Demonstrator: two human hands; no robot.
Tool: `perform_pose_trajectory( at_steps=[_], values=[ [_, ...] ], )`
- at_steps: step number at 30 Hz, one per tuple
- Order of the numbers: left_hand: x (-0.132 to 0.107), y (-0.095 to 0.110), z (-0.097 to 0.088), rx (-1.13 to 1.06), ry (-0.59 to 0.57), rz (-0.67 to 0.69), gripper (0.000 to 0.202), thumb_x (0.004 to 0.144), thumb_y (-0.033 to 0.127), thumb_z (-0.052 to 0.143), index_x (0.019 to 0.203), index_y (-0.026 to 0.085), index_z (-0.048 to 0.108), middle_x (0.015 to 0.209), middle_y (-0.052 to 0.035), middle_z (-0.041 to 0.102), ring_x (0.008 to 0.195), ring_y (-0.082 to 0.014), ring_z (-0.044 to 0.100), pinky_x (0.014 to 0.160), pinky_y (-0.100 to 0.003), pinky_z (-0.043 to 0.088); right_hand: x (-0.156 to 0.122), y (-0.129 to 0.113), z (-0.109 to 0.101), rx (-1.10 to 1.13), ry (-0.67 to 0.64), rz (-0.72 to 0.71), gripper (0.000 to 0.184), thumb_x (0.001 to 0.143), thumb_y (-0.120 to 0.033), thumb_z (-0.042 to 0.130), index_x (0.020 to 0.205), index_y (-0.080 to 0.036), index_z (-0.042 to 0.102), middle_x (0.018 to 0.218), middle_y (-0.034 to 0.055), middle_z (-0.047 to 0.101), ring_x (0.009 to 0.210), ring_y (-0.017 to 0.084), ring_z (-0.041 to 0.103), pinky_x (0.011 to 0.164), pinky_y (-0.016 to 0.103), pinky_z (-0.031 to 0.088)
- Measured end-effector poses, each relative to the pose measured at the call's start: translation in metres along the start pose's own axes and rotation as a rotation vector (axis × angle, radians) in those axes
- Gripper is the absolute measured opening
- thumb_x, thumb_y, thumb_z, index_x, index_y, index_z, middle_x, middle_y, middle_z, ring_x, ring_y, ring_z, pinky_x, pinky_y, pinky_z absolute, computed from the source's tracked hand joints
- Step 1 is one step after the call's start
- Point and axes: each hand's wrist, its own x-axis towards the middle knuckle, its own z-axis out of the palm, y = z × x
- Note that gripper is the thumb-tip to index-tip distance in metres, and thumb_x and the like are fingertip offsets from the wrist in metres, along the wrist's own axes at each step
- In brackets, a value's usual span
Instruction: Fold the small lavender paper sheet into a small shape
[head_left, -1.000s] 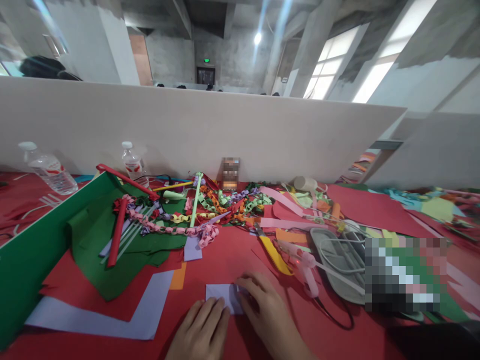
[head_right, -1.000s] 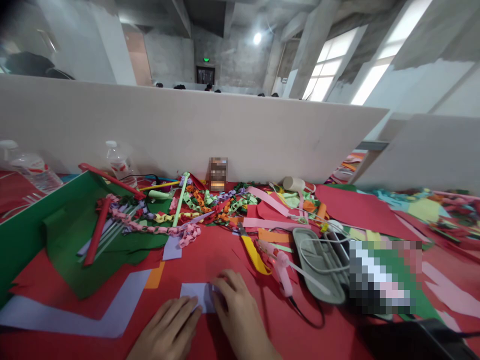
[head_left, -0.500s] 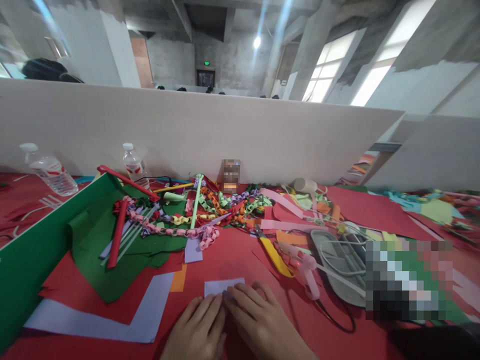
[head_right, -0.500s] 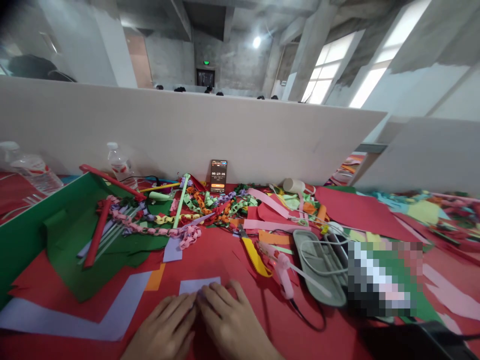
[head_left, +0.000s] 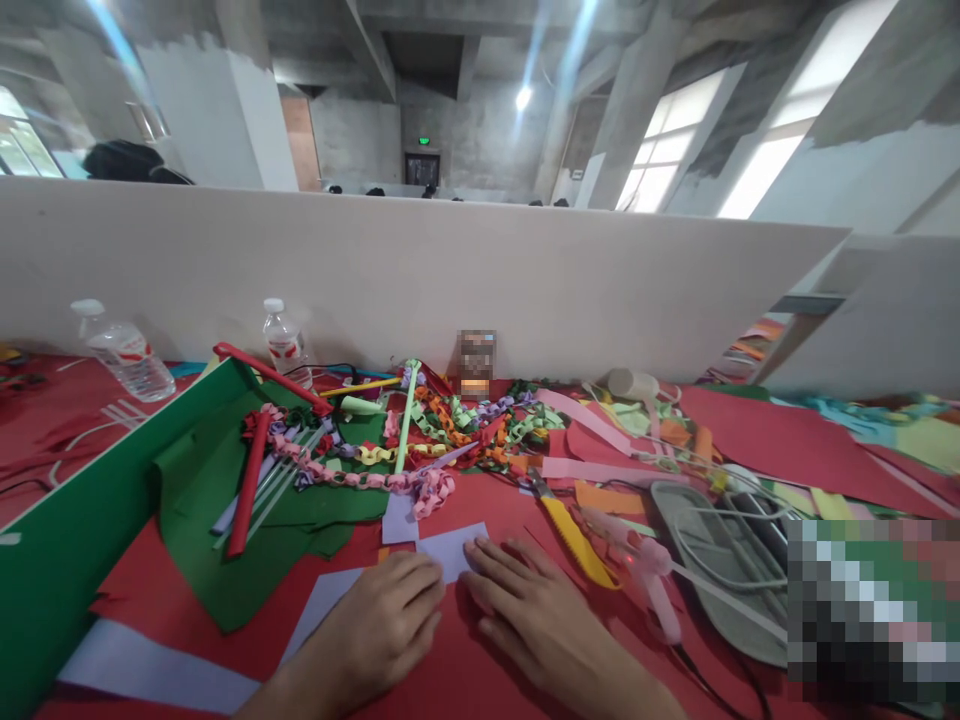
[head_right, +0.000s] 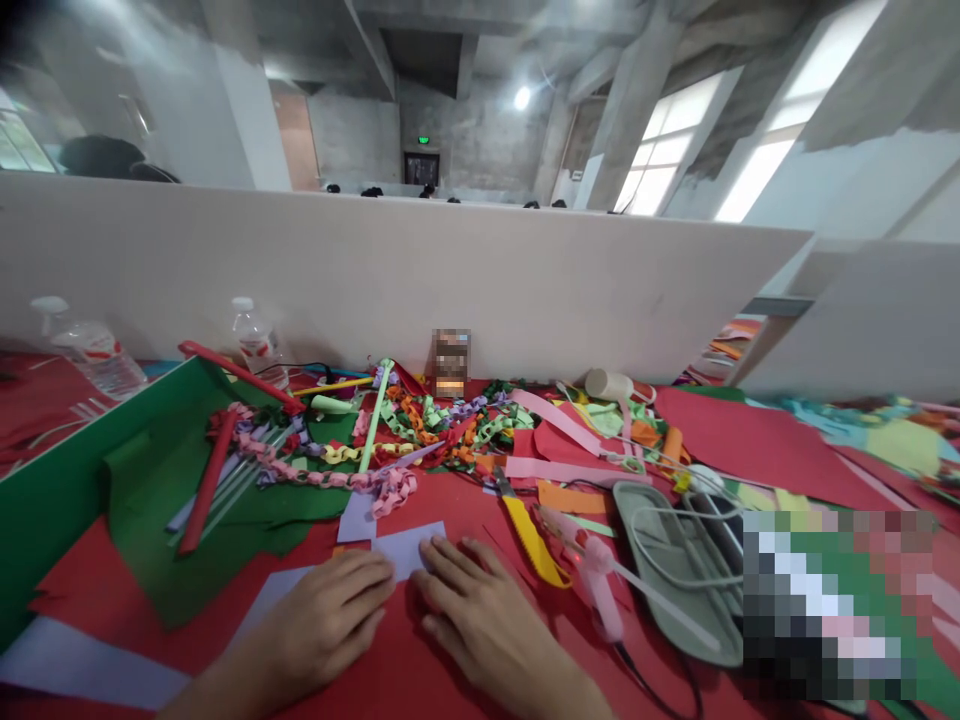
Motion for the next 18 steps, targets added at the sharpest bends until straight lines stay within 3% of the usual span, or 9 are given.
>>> perform_pose_trajectory(
  at_steps=[8,14,18],
  values=[
    [-0.002,-0.010,-0.011,-0.122,-0.014,-0.093,0.018,0.094,0.013,0.054,0.089,0.020,0.069,0.095,-0.0051,0.070,0.093,-0.0207,0.064,0.088,-0.038,0.050,0.004,0.004,0.000,-0.064,-0.026,-0.036,0.027,0.101,-0.027,0.054,0.127,-0.026,0.058,0.143,0.0065,0.059,0.131,0.026,0.055,0.109,0.046,0.036],
    [-0.001,-0.015,-0.017,-0.192,-0.055,-0.045,0.021,0.095,0.011,0.051,0.095,0.020,0.070,0.103,-0.0050,0.074,0.103,-0.0201,0.065,0.100,-0.038,0.048,0.004,-0.003,0.002,-0.080,-0.049,-0.012,0.033,0.098,-0.043,0.057,0.127,-0.029,0.057,0.145,0.0083,0.056,0.133,0.029,0.051,0.105,0.049,0.040],
    [0.000,-0.016,-0.017,-0.202,-0.052,-0.037,0.023,0.095,0.010,0.051,0.103,0.019,0.070,0.112,-0.0074,0.074,0.108,-0.0204,0.067,0.104,-0.036,0.050,-0.001,0.005,0.007,-0.088,-0.013,-0.008,0.022,0.102,-0.026,0.051,0.122,-0.026,0.059,0.143,0.0061,0.058,0.130,0.026,0.054,0.111,0.050,0.035]
  ],
)
